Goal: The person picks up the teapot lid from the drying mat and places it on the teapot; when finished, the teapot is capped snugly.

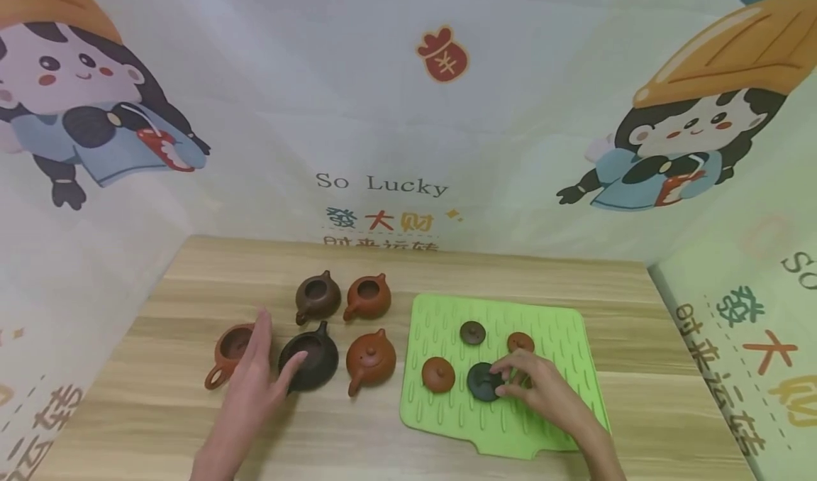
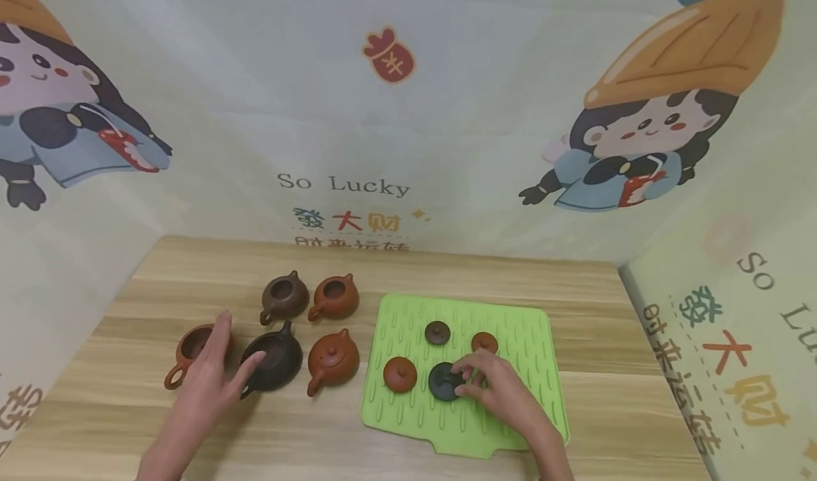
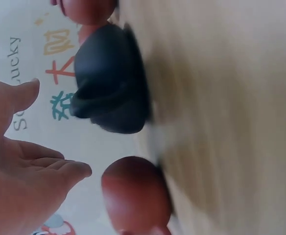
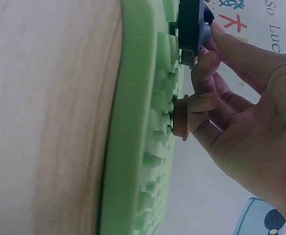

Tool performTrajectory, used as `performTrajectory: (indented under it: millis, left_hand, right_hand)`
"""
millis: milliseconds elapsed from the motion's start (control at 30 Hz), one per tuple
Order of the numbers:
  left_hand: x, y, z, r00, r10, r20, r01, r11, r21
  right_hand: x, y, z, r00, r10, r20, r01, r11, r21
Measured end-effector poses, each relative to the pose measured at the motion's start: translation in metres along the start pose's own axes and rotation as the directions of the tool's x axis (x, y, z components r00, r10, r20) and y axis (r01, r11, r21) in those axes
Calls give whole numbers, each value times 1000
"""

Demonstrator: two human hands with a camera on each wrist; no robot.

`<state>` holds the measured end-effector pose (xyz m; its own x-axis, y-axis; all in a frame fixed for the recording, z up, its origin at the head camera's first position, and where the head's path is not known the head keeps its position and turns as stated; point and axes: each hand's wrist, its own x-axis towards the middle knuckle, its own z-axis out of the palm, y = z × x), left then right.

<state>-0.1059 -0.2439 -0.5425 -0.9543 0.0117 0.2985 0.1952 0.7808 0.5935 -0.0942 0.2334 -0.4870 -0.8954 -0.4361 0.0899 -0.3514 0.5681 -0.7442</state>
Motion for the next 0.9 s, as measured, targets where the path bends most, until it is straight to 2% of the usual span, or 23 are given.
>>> performTrajectory:
  millis: [67, 167, 333, 433, 533, 733, 900]
  left_hand:
    - [-2, -14, 10, 1000, 0, 19, -1, 1000, 12]
    - [-3, -20, 19, 1000, 6, 17, -6, 1000, 24]
    - [-2, -4, 17, 1000, 0, 16, 0, 1000, 0]
    - [-3, 8, 10, 999, -21, 46, 21, 1000, -15]
    - [-3, 12, 7, 996, -37, 80, 38, 999, -11]
    - [-4, 1, 17, 988, -55, 148, 59, 998, -24]
    - [-7, -6, 22, 982, -88, 168, 98, 994, -57]
  right_hand:
    - [0, 2, 2, 1000, -8, -7, 9, 1000, 8]
    - [0, 3, 5, 999, -14, -35, 14, 1000, 5]
    - [1, 5, 11, 997, -12, -80, 13, 1000, 4]
    - [2, 6, 12, 996, -12, -86, 13, 1000, 20]
    - [3, 5, 13, 997, -3, -81, 5, 999, 33]
    - [4, 3, 12, 998, 33, -48, -31, 999, 39]
    - [3, 1, 12, 999, 49, -21, -48, 998, 41]
